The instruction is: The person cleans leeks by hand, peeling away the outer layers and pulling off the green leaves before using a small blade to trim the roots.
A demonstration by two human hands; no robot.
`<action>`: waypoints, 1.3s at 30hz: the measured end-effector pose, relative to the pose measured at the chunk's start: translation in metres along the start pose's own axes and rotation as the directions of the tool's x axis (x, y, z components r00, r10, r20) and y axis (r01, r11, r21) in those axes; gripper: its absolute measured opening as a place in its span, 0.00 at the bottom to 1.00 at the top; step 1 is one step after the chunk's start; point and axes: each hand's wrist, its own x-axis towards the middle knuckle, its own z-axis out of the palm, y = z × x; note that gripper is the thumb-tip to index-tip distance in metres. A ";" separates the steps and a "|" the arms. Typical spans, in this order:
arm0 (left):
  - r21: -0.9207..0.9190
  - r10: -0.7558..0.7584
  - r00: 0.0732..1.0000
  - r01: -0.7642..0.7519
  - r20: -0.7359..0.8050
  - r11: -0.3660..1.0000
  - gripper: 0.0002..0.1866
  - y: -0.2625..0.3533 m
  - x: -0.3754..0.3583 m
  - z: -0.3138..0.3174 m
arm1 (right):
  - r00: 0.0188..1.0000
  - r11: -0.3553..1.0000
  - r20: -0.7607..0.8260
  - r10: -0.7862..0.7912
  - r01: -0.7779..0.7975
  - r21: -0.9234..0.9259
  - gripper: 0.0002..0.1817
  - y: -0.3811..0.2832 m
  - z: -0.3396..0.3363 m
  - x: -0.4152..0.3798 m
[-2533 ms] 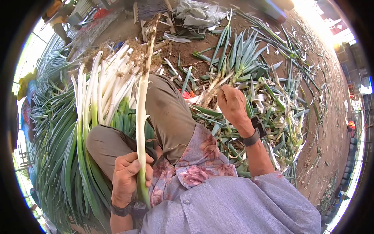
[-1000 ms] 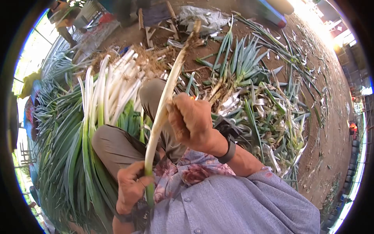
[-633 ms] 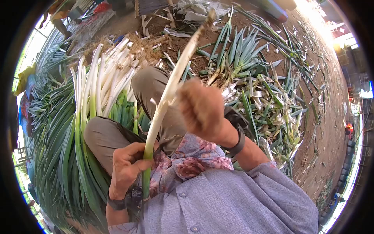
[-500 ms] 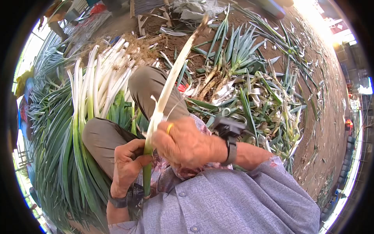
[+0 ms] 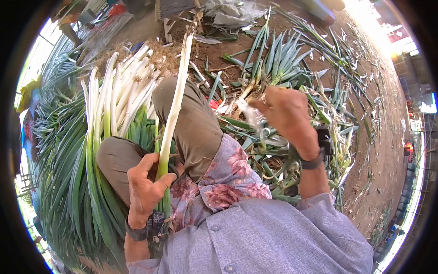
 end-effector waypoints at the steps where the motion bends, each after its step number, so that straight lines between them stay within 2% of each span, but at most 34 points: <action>1: 0.085 0.052 0.999 -0.052 0.003 0.995 0.15 0.005 -0.002 -0.001 | 0.998 0.993 -0.050 -0.039 0.044 0.112 0.29 0.000 0.010 -0.002; 2: 0.170 0.101 0.995 -0.101 0.009 0.980 0.15 0.008 -0.003 0.000 | 0.992 0.971 -0.103 -0.073 0.095 0.221 0.32 -0.013 0.016 0.002; 3: 0.180 0.153 0.988 -0.146 -0.022 0.973 0.14 0.007 -0.003 0.003 | 0.998 0.748 -0.017 0.052 -0.028 0.664 0.33 -0.036 0.013 0.005; 4: 0.237 0.210 0.978 -0.208 0.016 0.949 0.14 0.008 -0.004 0.008 | 0.996 0.486 0.045 0.073 -0.075 0.871 0.31 -0.055 0.008 0.007; 6: 0.427 0.301 0.953 -0.288 0.040 0.857 0.14 0.013 -0.006 0.009 | 0.983 0.235 0.182 -0.037 -0.169 0.957 0.28 -0.082 0.012 0.016; 8: 0.502 0.375 0.927 -0.332 0.017 0.798 0.17 0.010 -0.010 0.013 | 0.970 0.112 0.243 -0.014 -0.240 0.964 0.21 -0.113 0.018 0.016; 10: 0.457 0.393 0.919 -0.336 -0.032 0.823 0.20 0.011 -0.015 0.010 | 0.933 0.042 0.357 0.046 -0.359 0.932 0.17 -0.124 0.016 0.015; 12: 0.417 0.343 0.939 -0.301 -0.029 0.858 0.19 0.017 -0.020 0.003 | 0.938 0.022 0.345 0.034 -0.345 0.938 0.13 -0.129 0.008 0.019; 13: 0.384 0.324 0.946 -0.292 -0.020 0.876 0.19 0.019 -0.021 0.003 | 0.963 0.132 0.269 0.014 -0.268 0.954 0.13 -0.126 0.013 0.019; 16: 0.323 0.247 0.968 -0.247 0.041 0.914 0.19 0.016 -0.026 0.001 | 0.988 0.315 0.155 -0.022 -0.141 0.939 0.13 -0.124 0.025 0.013; 17: 0.329 0.247 0.968 -0.246 0.041 0.912 0.18 0.015 -0.026 0.001 | 1.000 0.389 0.028 -0.015 -0.020 0.921 0.11 -0.129 0.024 0.014; 20: 0.333 0.232 0.973 -0.225 0.018 0.916 0.17 0.013 -0.022 0.000 | 0.981 0.600 -0.177 -0.084 0.191 0.777 0.09 -0.130 0.021 0.012; 21: 0.323 0.230 0.973 -0.219 0.004 0.921 0.16 0.012 -0.021 -0.001 | 0.963 0.564 -0.261 -0.062 0.249 0.787 0.07 -0.133 0.024 0.011; 23: 0.301 0.234 0.972 -0.216 -0.025 0.929 0.13 0.009 -0.018 -0.001 | 0.962 0.534 -0.259 -0.084 0.263 0.804 0.05 -0.138 0.017 0.010; 24: 0.268 0.223 0.975 -0.218 0.012 0.939 0.13 0.008 -0.015 -0.004 | 0.964 0.550 -0.250 -0.085 0.255 0.795 0.05 -0.135 0.010 0.009; 25: 0.234 0.234 0.972 -0.221 -0.027 0.947 0.12 0.004 -0.012 -0.004 | 0.918 0.548 -0.360 -0.165 0.389 0.740 0.03 -0.129 0.014 0.007; 27: 0.206 0.215 0.973 -0.194 -0.084 0.959 0.11 -0.003 -0.006 -0.002 | 0.904 0.417 -0.357 -0.236 0.426 0.803 0.02 -0.127 0.001 0.003; 28: 0.250 0.139 0.983 -0.105 -0.120 0.962 0.10 0.001 -0.004 -0.004 | 0.857 0.354 -0.442 -0.266 0.513 0.782 0.04 -0.127 -0.003 0.001; 29: 0.232 0.100 0.988 -0.071 -0.115 0.970 0.10 0.000 -0.003 -0.008 | 0.862 0.323 -0.449 -0.235 0.505 0.800 0.04 -0.119 -0.012 -0.003; 30: 0.136 0.011 0.994 0.005 -0.112 0.991 0.11 -0.004 -0.001 -0.009 | 0.863 0.276 -0.465 -0.198 0.504 0.818 0.04 -0.116 -0.018 -0.005; 31: 0.049 -0.035 0.994 0.040 -0.101 0.998 0.11 -0.005 0.000 -0.011 | 0.862 0.244 -0.504 -0.049 0.499 0.831 0.04 -0.113 -0.015 -0.009; 32: -0.032 -0.080 0.993 0.078 -0.089 0.996 0.11 -0.005 0.002 -0.013 | 0.893 0.329 -0.447 0.051 0.407 0.852 0.04 -0.099 -0.010 -0.018; 34: 0.015 -0.027 0.995 0.028 -0.099 0.999 0.11 -0.009 0.002 -0.014 | 0.893 0.450 -0.381 0.238 0.247 0.858 0.06 -0.083 -0.013 -0.012; 35: 0.038 0.001 0.995 0.003 -0.102 0.999 0.11 -0.011 0.002 -0.014 | 0.919 0.581 -0.327 0.222 0.145 0.801 0.04 -0.069 -0.007 -0.005; 37: 0.290 0.129 0.984 -0.088 -0.126 0.953 0.12 -0.006 0.000 -0.013 | 0.954 0.798 -0.208 0.217 -0.050 0.601 0.02 -0.044 0.013 0.006; 39: 0.495 0.269 0.955 -0.176 -0.123 0.851 0.13 -0.002 -0.002 -0.010 | 0.980 0.976 -0.186 0.071 -0.029 0.216 0.07 -0.040 0.025 0.006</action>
